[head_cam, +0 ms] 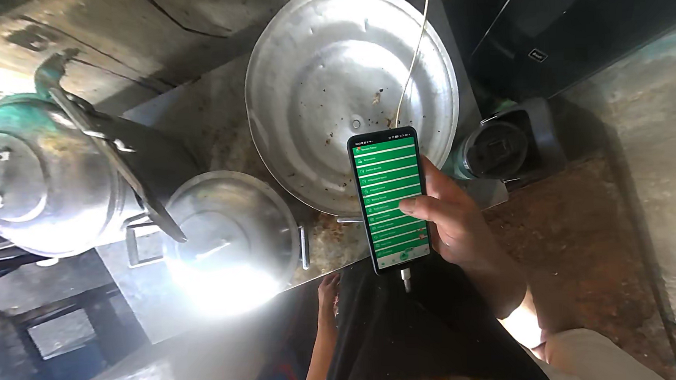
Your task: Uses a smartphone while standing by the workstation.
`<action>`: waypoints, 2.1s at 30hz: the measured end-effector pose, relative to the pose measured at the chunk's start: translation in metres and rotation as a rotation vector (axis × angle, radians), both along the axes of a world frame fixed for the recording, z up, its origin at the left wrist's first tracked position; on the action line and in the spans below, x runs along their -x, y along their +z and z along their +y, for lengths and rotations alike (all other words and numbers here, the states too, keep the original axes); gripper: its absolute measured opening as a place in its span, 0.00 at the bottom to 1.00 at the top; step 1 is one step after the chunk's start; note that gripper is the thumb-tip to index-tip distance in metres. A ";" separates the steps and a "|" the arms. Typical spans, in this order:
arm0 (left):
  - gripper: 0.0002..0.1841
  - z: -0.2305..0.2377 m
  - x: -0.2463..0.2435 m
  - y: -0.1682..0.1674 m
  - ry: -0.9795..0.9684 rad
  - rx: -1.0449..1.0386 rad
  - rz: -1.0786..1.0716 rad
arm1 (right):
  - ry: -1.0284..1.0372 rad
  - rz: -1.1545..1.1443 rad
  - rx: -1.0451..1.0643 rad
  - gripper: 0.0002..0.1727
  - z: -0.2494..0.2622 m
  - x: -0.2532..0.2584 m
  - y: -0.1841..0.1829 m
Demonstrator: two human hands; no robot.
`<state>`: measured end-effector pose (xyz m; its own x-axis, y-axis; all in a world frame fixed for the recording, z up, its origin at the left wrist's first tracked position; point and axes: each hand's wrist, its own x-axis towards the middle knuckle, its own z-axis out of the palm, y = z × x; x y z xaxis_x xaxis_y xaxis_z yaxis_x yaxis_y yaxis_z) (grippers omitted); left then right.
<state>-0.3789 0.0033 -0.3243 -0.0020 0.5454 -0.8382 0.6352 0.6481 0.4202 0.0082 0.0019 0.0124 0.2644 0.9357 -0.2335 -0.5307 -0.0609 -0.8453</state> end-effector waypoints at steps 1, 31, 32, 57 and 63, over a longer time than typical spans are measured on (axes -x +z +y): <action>0.14 0.000 0.001 -0.001 -0.009 0.003 0.003 | 0.002 0.002 -0.006 0.31 0.000 0.000 0.000; 0.15 0.006 0.000 -0.001 -0.018 0.019 0.014 | -0.037 -0.076 -0.027 0.32 0.001 0.003 0.001; 0.14 0.006 0.000 -0.003 -0.015 0.020 0.011 | -0.039 -0.082 -0.016 0.33 0.002 0.003 0.002; 0.14 0.002 0.003 -0.006 -0.012 0.011 0.010 | -0.046 -0.117 0.003 0.28 0.003 0.001 -0.006; 0.14 0.003 0.002 -0.005 -0.025 0.012 0.018 | -0.042 -0.090 -0.009 0.34 0.006 0.001 -0.004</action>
<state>-0.3811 0.0060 -0.3296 -0.0040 0.5351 -0.8448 0.6585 0.6372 0.4005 0.0070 0.0076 0.0081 0.3230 0.9253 -0.1985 -0.4546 -0.0322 -0.8901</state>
